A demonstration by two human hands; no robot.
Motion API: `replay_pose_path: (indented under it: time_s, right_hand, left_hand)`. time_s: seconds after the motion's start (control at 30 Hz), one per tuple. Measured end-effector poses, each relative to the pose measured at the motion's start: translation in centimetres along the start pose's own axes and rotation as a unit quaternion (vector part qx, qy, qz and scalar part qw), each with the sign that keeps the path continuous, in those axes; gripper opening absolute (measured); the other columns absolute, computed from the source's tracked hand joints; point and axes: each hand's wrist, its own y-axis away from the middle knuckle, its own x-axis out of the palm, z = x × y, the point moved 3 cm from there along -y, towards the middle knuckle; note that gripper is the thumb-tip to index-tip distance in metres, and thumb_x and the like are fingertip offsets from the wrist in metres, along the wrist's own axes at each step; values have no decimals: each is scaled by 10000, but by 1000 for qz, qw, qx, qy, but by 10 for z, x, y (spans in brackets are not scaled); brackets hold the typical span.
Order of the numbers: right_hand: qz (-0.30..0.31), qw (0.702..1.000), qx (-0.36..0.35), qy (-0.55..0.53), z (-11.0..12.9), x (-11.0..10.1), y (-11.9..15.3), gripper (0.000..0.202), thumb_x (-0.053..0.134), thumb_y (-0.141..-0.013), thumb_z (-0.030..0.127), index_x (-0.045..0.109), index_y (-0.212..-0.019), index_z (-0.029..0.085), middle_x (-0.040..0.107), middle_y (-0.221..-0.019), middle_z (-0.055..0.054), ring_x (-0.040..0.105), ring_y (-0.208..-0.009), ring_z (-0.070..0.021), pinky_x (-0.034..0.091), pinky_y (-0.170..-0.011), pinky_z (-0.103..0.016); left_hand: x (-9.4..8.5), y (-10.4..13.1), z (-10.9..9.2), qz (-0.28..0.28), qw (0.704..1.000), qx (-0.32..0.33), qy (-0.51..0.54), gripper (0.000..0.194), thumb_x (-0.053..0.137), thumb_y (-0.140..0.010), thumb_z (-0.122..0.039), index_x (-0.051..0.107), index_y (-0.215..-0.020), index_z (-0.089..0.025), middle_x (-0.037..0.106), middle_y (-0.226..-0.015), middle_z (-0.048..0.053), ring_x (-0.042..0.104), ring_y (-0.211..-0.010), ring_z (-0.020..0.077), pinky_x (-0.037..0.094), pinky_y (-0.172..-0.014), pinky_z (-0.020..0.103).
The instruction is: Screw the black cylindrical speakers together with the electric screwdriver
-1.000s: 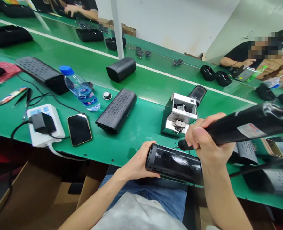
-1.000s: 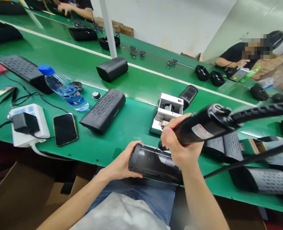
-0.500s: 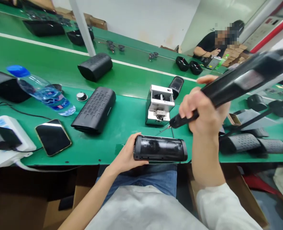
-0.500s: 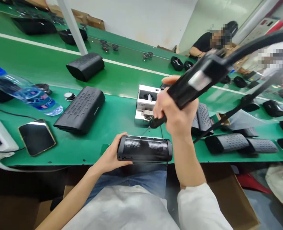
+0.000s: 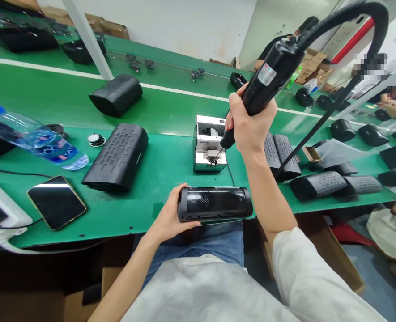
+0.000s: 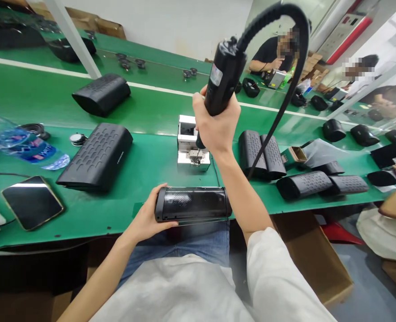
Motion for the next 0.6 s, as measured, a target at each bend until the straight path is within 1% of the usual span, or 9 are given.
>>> replay_pose_path:
  time_s: [0.07, 0.13, 0.2, 0.23, 0.3, 0.37, 0.47, 0.53, 0.6]
  right_hand:
    - [5, 1000, 3, 8, 0, -1, -1, 578, 776, -973, 820, 521, -930, 302, 484, -706, 58, 432, -457, -127, 401, -447, -329]
    - [14, 1000, 20, 8, 6, -5, 0, 631, 757, -940, 897, 519, -920, 312, 484, -699, 57, 416, -462, -130, 391, -445, -342]
    - [25, 999, 45, 0, 20, -12, 1, 637, 797, -899, 907, 536, -901, 325, 498, -690, 58, 408, -472, -136, 382, -436, -358]
    - [28, 998, 54, -4, 29, -18, 2, 622, 837, -881, 882, 546, -889, 333, 492, -675, 62, 401, -476, -140, 377, -431, -363]
    - [34, 997, 64, -14, 50, -32, 2, 545, 933, -862, 759, 581, -865, 343, 449, -634, 72, 384, -471, -149, 374, -420, -376]
    - [39, 997, 63, -32, 69, -47, 3, 403, 982, -874, 552, 639, -857, 342, 413, -605, 74, 362, -453, -158, 374, -410, -393]
    - [54, 994, 74, -53, 88, -65, 6, 204, 914, -896, 264, 720, -868, 317, 449, -612, 54, 386, -441, -172, 357, -402, -404]
    - [54, 993, 86, -64, 93, -72, 9, 164, 855, -906, 201, 732, -867, 302, 471, -615, 46, 406, -441, -171, 341, -393, -389]
    - [42, 993, 80, -71, 97, -74, 12, 177, 872, -891, 247, 711, -847, 304, 450, -594, 60, 374, -418, -156, 332, -371, -365]
  left_hand:
    - [-1, 0, -1, 0, 1000, -1, -2, 1121, 1010, -827, -461, 325, -1700, -299, 526, -1671, 180, 607, -1554, 427, 510, -1310, 629]
    - [-2, -1, -2, 1, 1000, -1, -6, 1113, 1008, -828, -462, 330, -1694, -295, 526, -1673, 182, 610, -1550, 424, 513, -1307, 620]
    - [-3, -2, -4, 2, 1000, 2, -9, 1109, 1006, -828, -466, 330, -1692, -298, 524, -1676, 181, 606, -1553, 423, 513, -1306, 616]
    - [-3, -2, -4, 2, 1000, 3, -9, 1108, 1005, -828, -470, 330, -1691, -301, 524, -1675, 178, 604, -1555, 422, 515, -1305, 610]
    - [-3, -2, -5, 1, 1000, 4, -9, 1100, 1001, -830, -480, 333, -1686, -307, 527, -1669, 172, 600, -1557, 419, 519, -1301, 598]
    - [-3, -2, -5, 1, 1000, 1, -11, 1088, 995, -832, -481, 335, -1681, -308, 534, -1660, 166, 600, -1556, 418, 525, -1293, 589]
    - [-4, -2, -5, 2, 1000, -1, -15, 1075, 989, -837, -482, 336, -1675, -311, 537, -1657, 164, 610, -1543, 415, 538, -1278, 585]
    - [-4, -2, -6, 3, 1000, -1, -19, 1069, 984, -843, -484, 335, -1675, -313, 535, -1661, 164, 615, -1539, 414, 543, -1274, 583]
    - [-4, -2, -7, 3, 1000, -2, -22, 1069, 983, -842, -485, 336, -1676, -314, 538, -1661, 162, 617, -1539, 416, 547, -1270, 580]
